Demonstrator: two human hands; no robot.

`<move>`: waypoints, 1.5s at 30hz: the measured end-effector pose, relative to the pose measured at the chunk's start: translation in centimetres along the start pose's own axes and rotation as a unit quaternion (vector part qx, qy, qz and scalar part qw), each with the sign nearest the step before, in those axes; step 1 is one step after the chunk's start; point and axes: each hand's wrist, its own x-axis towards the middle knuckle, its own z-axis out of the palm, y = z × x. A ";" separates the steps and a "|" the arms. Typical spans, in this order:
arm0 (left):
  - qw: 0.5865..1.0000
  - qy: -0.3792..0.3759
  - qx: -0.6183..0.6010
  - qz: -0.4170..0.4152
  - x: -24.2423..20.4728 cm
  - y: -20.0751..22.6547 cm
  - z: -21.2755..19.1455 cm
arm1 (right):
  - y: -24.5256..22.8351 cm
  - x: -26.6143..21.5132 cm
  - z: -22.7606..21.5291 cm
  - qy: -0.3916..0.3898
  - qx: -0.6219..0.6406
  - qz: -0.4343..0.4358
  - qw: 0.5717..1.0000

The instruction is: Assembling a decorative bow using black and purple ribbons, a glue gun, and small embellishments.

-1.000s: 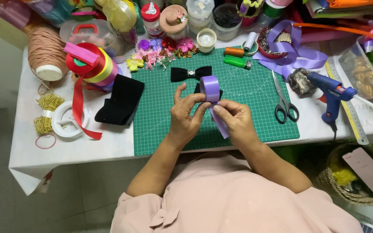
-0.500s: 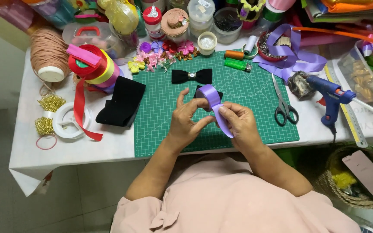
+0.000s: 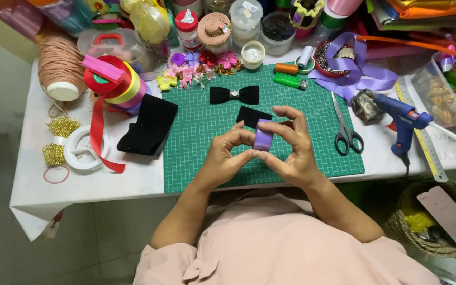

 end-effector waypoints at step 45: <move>0.726 0.142 0.635 -0.223 17.3 -3.2 -31.7 | 1.6 -0.9 -2.5 -0.088 0.011 0.095 0.992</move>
